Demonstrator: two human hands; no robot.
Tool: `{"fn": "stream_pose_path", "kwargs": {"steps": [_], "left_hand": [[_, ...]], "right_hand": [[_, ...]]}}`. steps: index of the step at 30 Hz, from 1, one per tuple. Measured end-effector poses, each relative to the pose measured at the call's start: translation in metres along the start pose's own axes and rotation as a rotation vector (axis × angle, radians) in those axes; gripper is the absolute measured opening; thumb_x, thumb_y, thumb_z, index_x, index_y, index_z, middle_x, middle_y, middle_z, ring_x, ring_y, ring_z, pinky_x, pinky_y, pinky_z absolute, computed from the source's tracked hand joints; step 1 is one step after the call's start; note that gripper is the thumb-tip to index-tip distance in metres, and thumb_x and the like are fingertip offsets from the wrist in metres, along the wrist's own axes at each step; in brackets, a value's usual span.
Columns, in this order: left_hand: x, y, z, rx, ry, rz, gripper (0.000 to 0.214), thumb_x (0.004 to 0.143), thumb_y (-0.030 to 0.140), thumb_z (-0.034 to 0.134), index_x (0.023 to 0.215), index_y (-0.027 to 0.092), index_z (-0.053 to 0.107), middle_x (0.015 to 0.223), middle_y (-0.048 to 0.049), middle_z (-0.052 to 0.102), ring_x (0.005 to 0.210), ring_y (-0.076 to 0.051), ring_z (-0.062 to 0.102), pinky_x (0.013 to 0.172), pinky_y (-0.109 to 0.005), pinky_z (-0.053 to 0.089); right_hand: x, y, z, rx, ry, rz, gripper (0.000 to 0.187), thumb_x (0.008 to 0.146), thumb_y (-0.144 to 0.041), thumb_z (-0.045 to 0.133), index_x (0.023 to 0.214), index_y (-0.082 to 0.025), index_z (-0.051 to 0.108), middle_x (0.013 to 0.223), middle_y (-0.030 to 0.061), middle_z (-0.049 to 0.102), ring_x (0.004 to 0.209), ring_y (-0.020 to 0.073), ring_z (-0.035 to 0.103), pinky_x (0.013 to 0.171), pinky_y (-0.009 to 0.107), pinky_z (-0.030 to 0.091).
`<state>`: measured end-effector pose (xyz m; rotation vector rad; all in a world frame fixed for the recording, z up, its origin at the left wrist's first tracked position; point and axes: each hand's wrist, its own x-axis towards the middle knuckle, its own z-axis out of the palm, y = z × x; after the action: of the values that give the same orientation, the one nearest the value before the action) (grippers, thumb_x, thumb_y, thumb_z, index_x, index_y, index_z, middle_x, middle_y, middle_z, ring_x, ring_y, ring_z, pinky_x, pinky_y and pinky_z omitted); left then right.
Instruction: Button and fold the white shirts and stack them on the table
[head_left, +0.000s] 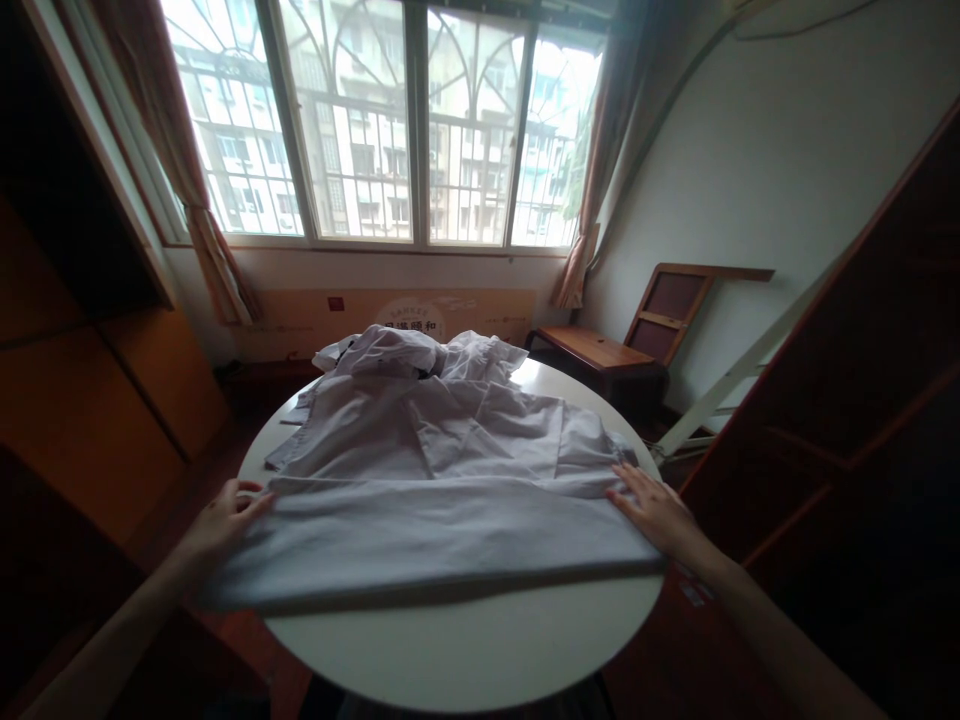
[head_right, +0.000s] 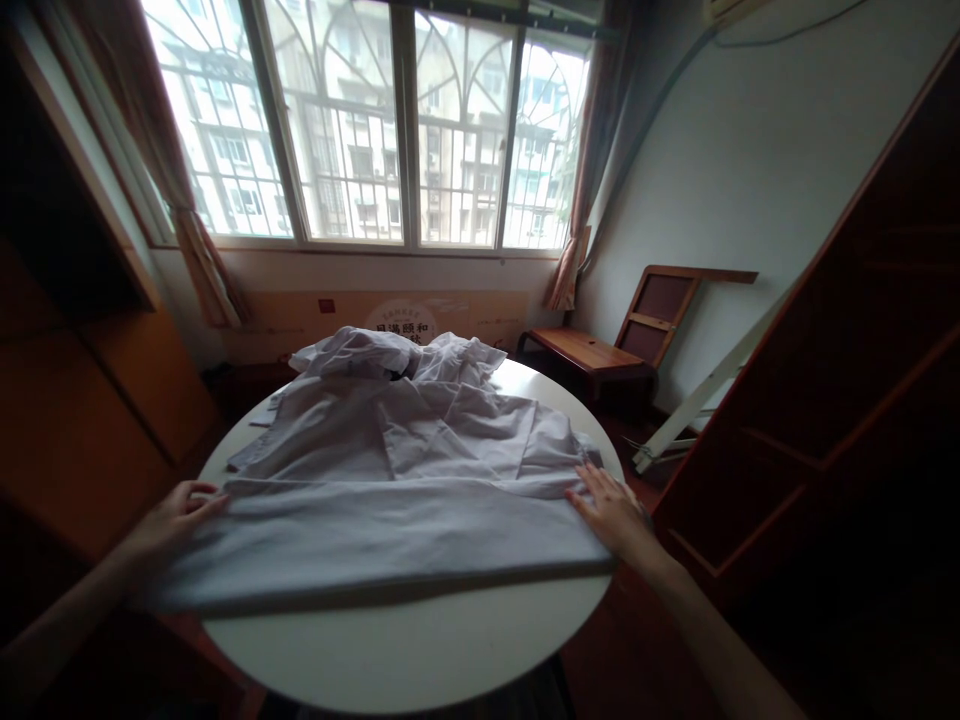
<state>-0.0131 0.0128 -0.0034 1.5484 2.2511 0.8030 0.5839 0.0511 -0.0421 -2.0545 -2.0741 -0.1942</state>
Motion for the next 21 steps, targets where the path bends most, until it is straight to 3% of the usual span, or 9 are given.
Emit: {"fn": "stream_pose_path", "kwargs": {"steps": [3, 5, 8, 11, 14, 16, 21], "left_hand": [[0.014, 0.002, 0.003, -0.269, -0.148, -0.030, 0.064, 0.065, 0.053, 0.056, 0.116, 0.016, 0.043, 0.085, -0.0070, 0.066, 0.072, -0.022, 0.064, 0.060, -0.029, 0.051], [0.025, 0.004, 0.007, -0.312, -0.158, -0.005, 0.072, 0.063, 0.050, 0.059, 0.124, 0.017, 0.038, 0.091, -0.0074, 0.063, 0.077, -0.022, 0.063, 0.063, -0.029, 0.051], [0.045, 0.008, 0.011, -0.166, -0.091, 0.019, 0.060, 0.067, 0.038, 0.057, 0.121, 0.016, 0.044, 0.093, -0.0074, 0.059, 0.083, -0.022, 0.061, 0.068, -0.028, 0.050], [0.067, 0.015, 0.011, 0.012, 0.063, 0.052, 0.045, 0.072, 0.025, 0.050, 0.115, 0.012, 0.050, 0.096, -0.0095, 0.056, 0.083, -0.020, 0.059, 0.075, -0.030, 0.049], [0.090, 0.029, 0.009, 0.094, 0.253, 0.180, 0.038, 0.075, 0.021, 0.045, 0.110, 0.011, 0.052, 0.104, -0.0126, 0.054, 0.089, -0.021, 0.057, 0.083, -0.033, 0.046], [0.104, 0.045, 0.009, 0.144, 0.316, 0.306, 0.036, 0.075, 0.020, 0.044, 0.108, 0.010, 0.053, 0.105, -0.0134, 0.055, 0.096, -0.022, 0.055, 0.089, -0.035, 0.043], [0.134, 0.091, 0.021, 0.285, 0.282, 0.527, 0.042, 0.070, 0.015, 0.043, 0.111, 0.009, 0.051, 0.115, -0.0147, 0.056, 0.110, -0.024, 0.050, 0.094, -0.034, 0.038]], "right_hand": [[-0.001, 0.000, 0.000, -0.016, -0.007, -0.011, 0.054, 0.084, -0.043, 0.034, 0.128, -0.014, 0.047, 0.136, 0.0119, 0.043, 0.125, 0.0263, 0.039, 0.100, 0.044, 0.032], [-0.003, -0.002, -0.003, -0.022, -0.016, -0.020, 0.055, 0.085, -0.043, 0.033, 0.128, -0.013, 0.046, 0.136, 0.0121, 0.043, 0.125, 0.0260, 0.039, 0.100, 0.043, 0.032], [-0.004, -0.004, -0.014, -0.019, -0.033, -0.010, 0.053, 0.085, -0.046, 0.034, 0.125, -0.017, 0.049, 0.133, 0.0106, 0.047, 0.122, 0.0263, 0.042, 0.098, 0.043, 0.034], [0.005, -0.006, -0.030, -0.016, -0.079, 0.006, 0.043, 0.083, -0.045, 0.040, 0.112, -0.019, 0.059, 0.122, 0.0103, 0.058, 0.112, 0.0269, 0.052, 0.092, 0.040, 0.039], [0.029, -0.012, -0.045, -0.041, -0.038, -0.003, 0.032, 0.082, -0.039, 0.045, 0.094, -0.016, 0.065, 0.102, 0.0125, 0.066, 0.098, 0.0262, 0.060, 0.085, 0.036, 0.042], [0.051, -0.020, -0.052, -0.046, 0.046, -0.035, 0.027, 0.082, -0.035, 0.048, 0.091, -0.016, 0.065, 0.098, 0.0126, 0.067, 0.094, 0.0252, 0.060, 0.084, 0.035, 0.042], [0.115, -0.056, -0.060, 0.038, 0.067, -0.138, 0.026, 0.079, -0.022, 0.051, 0.102, -0.016, 0.062, 0.102, 0.0120, 0.066, 0.094, 0.0213, 0.060, 0.088, 0.030, 0.039]]}}
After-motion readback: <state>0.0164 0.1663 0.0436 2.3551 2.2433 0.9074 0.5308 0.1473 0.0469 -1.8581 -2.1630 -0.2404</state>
